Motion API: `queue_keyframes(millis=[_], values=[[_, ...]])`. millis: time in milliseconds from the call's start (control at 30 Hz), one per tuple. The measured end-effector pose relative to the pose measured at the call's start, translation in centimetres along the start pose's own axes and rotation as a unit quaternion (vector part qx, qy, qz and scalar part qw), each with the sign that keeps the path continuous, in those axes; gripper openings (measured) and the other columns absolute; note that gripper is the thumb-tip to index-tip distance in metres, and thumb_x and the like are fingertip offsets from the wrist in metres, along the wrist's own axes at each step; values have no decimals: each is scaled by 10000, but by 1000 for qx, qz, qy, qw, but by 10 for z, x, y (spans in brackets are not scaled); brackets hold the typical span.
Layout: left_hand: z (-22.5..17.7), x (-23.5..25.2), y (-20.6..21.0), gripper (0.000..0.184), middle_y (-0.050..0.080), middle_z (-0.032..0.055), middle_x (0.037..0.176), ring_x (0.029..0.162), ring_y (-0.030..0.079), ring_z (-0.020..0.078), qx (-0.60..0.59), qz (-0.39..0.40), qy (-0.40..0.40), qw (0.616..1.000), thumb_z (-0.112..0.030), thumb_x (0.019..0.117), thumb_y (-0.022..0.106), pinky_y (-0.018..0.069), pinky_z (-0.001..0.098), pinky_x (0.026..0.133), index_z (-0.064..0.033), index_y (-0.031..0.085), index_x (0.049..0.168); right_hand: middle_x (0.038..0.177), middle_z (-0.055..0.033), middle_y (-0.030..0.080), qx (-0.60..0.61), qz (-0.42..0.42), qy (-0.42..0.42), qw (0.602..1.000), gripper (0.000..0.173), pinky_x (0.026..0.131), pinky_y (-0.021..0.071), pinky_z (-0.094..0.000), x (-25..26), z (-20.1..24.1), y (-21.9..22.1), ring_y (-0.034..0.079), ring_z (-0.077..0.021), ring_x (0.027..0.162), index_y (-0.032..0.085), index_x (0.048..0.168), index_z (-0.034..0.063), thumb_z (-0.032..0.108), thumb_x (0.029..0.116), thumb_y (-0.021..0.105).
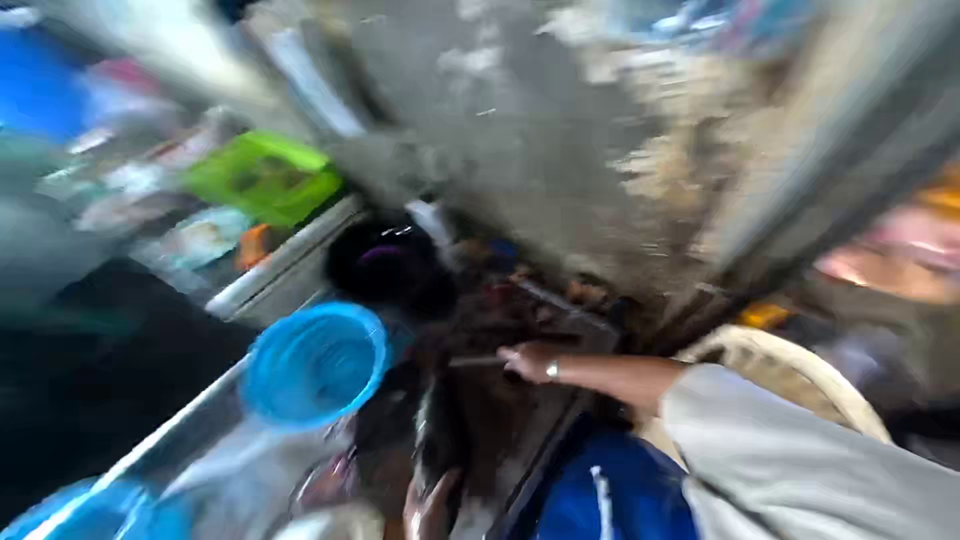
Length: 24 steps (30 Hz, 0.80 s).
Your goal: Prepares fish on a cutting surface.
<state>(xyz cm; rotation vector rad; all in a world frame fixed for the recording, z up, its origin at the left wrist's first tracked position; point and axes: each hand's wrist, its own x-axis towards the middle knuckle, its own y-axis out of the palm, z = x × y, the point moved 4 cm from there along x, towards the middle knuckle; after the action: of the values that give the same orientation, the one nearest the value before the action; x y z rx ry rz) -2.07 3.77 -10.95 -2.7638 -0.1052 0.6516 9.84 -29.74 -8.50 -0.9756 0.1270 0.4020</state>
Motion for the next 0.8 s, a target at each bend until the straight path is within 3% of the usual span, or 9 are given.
queue_keyframes(millis=[100, 267, 300, 367, 467, 533, 600, 733, 800], values=[[-11, -5, 8, 972, 629, 185, 1369, 1250, 622, 312, 122, -60, -104, 985, -316, 690, 932, 522, 549, 1053, -100, 459, 1512, 1186, -170, 715, -18, 65, -108, 992, 380, 930, 562, -614, 37, 44, -15, 706, -366, 1076, 553, 1441, 184, 279, 1081, 476], [-19, -3, 16, 971, 703, 147, 1222, 1091, 704, 304, 205, -78, -183, 958, -392, 661, 901, 577, 561, 934, -191, 450, 1497, 1195, -262, 690, -154, 131, -74, 977, 365, 899, 526, -690, 115, 97, -5, 668, -480, 1122, 588, 1380, 114, 298, 1103, 437], [-21, -5, 18, 942, 711, 149, 1180, 1026, 724, 294, 212, -82, -183, 956, -367, 669, 900, 601, 539, 880, -188, 460, 1482, 1204, -281, 680, -127, 114, -30, 985, 351, 906, 518, -700, 107, 100, 7, 661, -486, 1131, 598, 1341, 59, 261, 1077, 485], [-22, -13, 20, 939, 710, 142, 1208, 1088, 707, 297, 252, -82, -171, 949, -338, 651, 900, 574, 550, 947, -192, 480, 1478, 1117, -276, 679, -48, 102, 4, 994, 304, 853, 550, -680, 51, 109, 44, 685, -456, 1031, 597, 1248, -1, 180, 1008, 550], [-27, -21, 8, 899, 711, 122, 1226, 1141, 689, 295, 283, -74, -127, 948, -408, 671, 889, 547, 553, 1002, -174, 517, 1455, 1039, -256, 690, 21, 234, -57, 970, 367, 830, 540, -613, 32, 119, 48, 681, -400, 953, 670, 1178, -32, 282, 1083, 504], [-19, -25, 4, 880, 721, 132, 1198, 1118, 697, 309, 278, -71, -118, 951, -385, 667, 903, 552, 568, 981, -186, 533, 1440, 1157, -273, 699, 12, 278, -19, 960, 338, 925, 528, -667, 46, 118, 55, 682, -439, 1085, 675, 1239, -19, 216, 1047, 526], [-14, -23, 0, 903, 716, 133, 1209, 1117, 697, 313, 289, -73, -110, 948, -370, 631, 905, 562, 576, 966, -190, 531, 1433, 1050, -265, 697, -12, 157, -43, 987, 270, 847, 551, -668, 19, 132, 75, 695, -444, 989, 661, 1143, -2, 213, 1027, 543], [-5, -30, -16, 876, 706, 133, 1240, 1152, 684, 304, 276, -74, -109, 952, -329, 664, 888, 543, 552, 1001, -180, 524, 1447, 1148, -272, 700, -47, 234, -34, 970, 302, 936, 519, -673, 40, 146, 53, 673, -435, 1105, 702, 1149, -30, 213, 1025, 572], [-6, -28, -17, 872, 712, 140, 1219, 1134, 688, 314, 270, -80, -105, 954, -308, 639, 897, 550, 564, 982, -190, 548, 1429, 1119, -285, 692, -67, 163, 17, 984, 267, 890, 539, -680, 24, 157, 61, 681, -454, 1064, 684, 1122, -40, 167, 970, 610]])
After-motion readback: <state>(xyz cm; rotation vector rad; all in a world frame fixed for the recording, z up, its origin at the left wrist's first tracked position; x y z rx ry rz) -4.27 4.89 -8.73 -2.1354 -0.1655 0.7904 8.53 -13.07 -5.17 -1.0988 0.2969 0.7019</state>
